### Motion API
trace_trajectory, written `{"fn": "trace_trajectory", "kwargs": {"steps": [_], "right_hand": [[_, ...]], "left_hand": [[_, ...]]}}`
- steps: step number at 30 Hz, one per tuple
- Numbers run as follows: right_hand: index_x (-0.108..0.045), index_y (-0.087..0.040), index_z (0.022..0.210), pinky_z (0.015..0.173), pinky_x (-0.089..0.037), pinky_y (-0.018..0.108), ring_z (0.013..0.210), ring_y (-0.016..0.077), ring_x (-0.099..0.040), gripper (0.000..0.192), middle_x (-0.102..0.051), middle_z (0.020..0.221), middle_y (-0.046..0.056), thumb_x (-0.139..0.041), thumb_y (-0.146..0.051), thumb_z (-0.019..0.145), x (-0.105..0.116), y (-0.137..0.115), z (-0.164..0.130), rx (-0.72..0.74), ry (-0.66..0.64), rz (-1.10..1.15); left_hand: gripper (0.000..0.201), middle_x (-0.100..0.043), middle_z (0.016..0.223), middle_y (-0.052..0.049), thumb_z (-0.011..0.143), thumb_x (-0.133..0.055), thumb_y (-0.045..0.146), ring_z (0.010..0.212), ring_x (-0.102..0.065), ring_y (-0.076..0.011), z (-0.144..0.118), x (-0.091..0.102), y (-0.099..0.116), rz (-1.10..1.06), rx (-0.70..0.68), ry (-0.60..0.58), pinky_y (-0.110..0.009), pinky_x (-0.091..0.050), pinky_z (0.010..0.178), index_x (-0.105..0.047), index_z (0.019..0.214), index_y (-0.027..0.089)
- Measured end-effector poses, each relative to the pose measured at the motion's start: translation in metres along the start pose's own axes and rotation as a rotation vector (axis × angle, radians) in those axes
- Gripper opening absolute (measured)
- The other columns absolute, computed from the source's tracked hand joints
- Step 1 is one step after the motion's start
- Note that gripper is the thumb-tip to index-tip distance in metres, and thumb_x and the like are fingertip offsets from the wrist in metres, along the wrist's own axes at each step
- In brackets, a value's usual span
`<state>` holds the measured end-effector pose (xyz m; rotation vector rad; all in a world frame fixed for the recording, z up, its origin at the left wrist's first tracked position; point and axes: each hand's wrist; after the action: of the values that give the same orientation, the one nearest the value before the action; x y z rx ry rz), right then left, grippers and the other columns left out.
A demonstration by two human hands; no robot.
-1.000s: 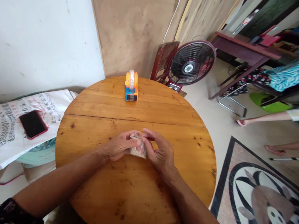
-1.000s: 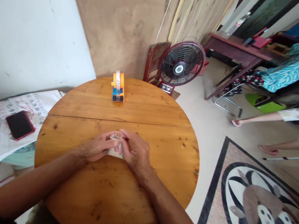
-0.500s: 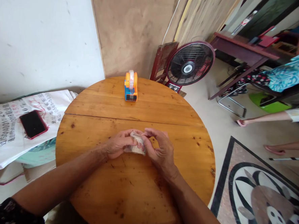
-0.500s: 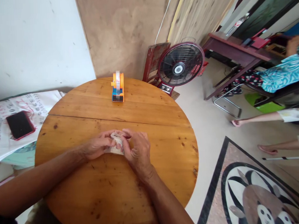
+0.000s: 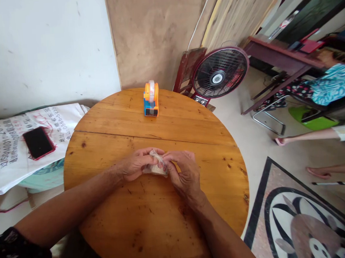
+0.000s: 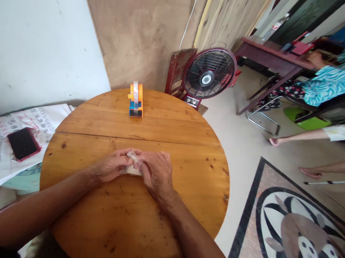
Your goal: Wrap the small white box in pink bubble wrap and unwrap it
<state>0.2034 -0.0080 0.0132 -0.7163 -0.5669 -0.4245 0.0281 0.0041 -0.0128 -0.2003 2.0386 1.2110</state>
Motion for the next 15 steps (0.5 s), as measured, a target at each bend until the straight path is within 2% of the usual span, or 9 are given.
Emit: {"fn": "trace_trajectory", "kwargs": {"steps": [5,15], "right_hand": [[-0.062,-0.023,0.087,0.083,-0.039,0.035,0.083,0.0162,-0.068,0.013,-0.074,0.087,0.001,-0.059,-0.010,0.090,-0.0003,0.0013,-0.0009,0.038,-0.006,-0.017],[-0.063,-0.024,0.093,0.095,-0.037,0.040,0.097,0.0187,-0.067,0.015,-0.076,0.101,0.002,-0.059,-0.010,0.088,-0.0003,0.0006,0.0014,0.148,-0.069,-0.201]], "left_hand": [[0.036,-0.069,0.084,-0.004,0.065,-0.079,0.019,0.077,-0.063,-0.0159,0.0020,0.0048,-0.0031,-0.054,-0.013,0.009,-0.028,-0.047,0.077,-0.069,0.100,0.014],[0.035,-0.069,0.093,-0.005,0.067,-0.079,0.019,0.082,-0.062,-0.0158,0.0019,0.0063,-0.0009,-0.131,-0.020,0.042,-0.029,-0.048,0.080,-0.071,0.100,0.015]]}}
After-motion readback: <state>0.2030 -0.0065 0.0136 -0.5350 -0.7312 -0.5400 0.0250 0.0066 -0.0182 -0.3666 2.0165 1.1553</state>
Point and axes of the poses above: each hand's wrist, its own z-axis towards the middle knuckle, its own x-axis out of the back of the hand, y = z × x
